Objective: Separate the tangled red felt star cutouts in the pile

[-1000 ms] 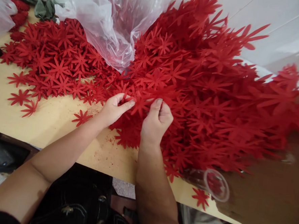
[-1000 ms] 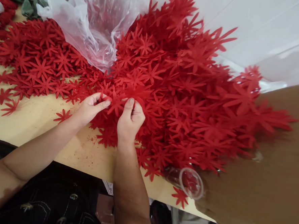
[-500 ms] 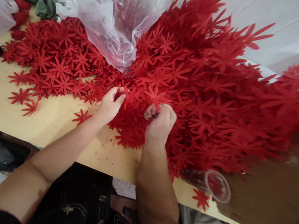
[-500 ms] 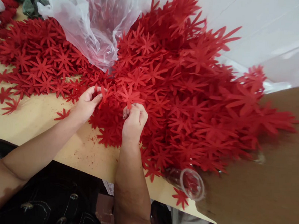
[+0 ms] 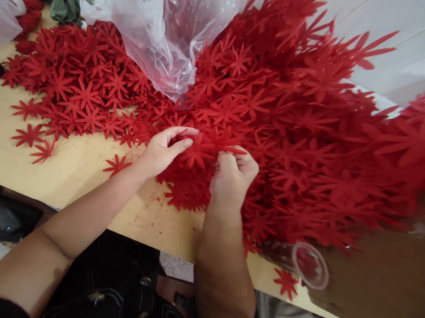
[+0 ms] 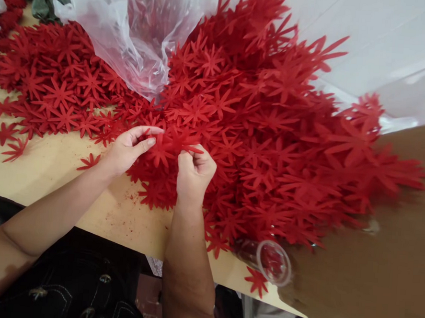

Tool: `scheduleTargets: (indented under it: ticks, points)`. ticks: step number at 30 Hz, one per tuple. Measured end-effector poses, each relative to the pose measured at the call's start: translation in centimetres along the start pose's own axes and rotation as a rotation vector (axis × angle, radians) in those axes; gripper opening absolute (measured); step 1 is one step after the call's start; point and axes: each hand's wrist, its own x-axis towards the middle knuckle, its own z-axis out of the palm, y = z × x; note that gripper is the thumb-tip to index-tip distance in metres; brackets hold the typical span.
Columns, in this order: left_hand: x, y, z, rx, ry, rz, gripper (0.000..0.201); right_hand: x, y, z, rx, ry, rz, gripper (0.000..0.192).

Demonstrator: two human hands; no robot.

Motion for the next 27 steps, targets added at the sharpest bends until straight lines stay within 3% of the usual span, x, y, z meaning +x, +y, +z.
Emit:
scheduleTargets:
  ticks: [2, 5, 10, 16, 22, 27]
  points:
    - [0.0, -0.1, 0.1, 0.026, -0.009, -0.006, 0.011, 0.0, 0.2, 0.2, 0.011, 0.040, 0.005, 0.015]
    - [0.1, -0.1, 0.1, 0.085, 0.073, 0.005, 0.002, 0.0, 0.4, 0.4, 0.005, 0.070, 0.045, 0.021]
    - [0.2, 0.0, 0.0, 0.127, 0.148, -0.005, 0.014, 0.1, 0.5, 0.5, 0.067, 0.046, 0.083, 0.019]
    - [0.2, -0.3, 0.1, 0.074, 0.127, 0.012, 0.005, 0.0, 0.1, 0.7, 0.027, -0.045, 0.037, 0.026]
    - [0.0, -0.2, 0.0, 0.138, 0.070, 0.077, 0.027, -0.7, -0.7, 1.0, -0.163, -0.091, -0.104, 0.019]
    - [-0.2, 0.0, 0.0, 0.067, -0.009, 0.024, 0.038, -0.2, -0.3, 0.2, -0.190, 0.056, -0.161, 0.017]
